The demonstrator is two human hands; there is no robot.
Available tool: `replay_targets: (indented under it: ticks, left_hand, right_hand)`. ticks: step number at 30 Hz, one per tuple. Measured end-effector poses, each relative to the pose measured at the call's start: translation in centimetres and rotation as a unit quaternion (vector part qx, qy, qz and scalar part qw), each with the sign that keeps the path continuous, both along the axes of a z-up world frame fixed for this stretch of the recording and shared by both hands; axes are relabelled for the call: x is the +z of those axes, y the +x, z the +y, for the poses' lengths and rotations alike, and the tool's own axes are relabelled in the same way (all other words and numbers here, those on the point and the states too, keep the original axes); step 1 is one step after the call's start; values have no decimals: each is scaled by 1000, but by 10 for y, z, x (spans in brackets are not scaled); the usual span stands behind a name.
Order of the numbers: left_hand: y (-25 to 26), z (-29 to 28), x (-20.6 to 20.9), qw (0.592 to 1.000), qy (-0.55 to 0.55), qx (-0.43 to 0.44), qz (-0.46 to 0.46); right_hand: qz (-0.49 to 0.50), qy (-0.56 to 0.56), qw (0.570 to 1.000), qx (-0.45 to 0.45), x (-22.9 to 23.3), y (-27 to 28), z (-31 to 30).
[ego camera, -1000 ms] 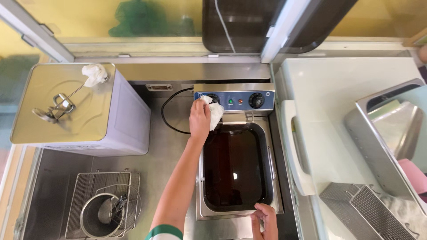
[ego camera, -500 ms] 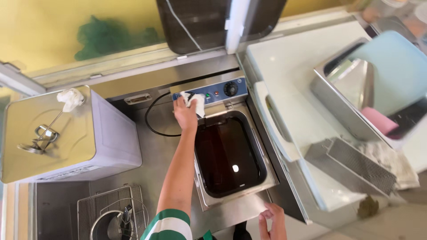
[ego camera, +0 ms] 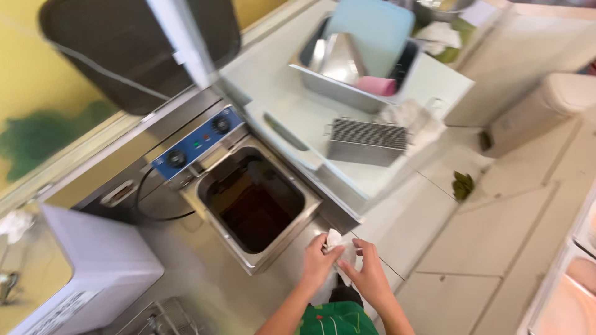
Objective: The person wipes the exterior of several white plastic containers with a white cloth, then cleans the surface of a deep fryer and a metal tray. They briefly use a pair of scissors to wipe the fryer's control panel before returning to wiping more containers and placing them into a storage unit.
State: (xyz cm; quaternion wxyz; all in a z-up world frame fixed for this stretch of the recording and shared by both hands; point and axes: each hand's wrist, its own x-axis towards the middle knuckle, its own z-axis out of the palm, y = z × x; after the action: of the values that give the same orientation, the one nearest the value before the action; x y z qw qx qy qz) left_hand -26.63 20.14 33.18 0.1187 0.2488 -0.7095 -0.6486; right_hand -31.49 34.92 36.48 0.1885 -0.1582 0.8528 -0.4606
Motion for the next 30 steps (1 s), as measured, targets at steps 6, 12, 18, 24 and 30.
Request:
replay_targets:
  ticks: [6,12,18,24,30]
  left_hand:
    - [-56,89,18,989,135,-52,-17]
    - [-194,156,47,962,163,-200,92]
    - [-346,206,80,965,142,-183,126]
    - [-442,212,85,979,123,-90,136]
    - [-540,226,50,988,109,32,106]
  right_hand:
    - [-107,7,994,-35,30,-71,91]
    - [-64,-80,988,-115,50,-202,179]
    - [-85,-416,894,-142,52,-344,240]
    - [-311,-702,640,-37,71,-461,252]
    - [-56,-500,864,6,64,-585,229]
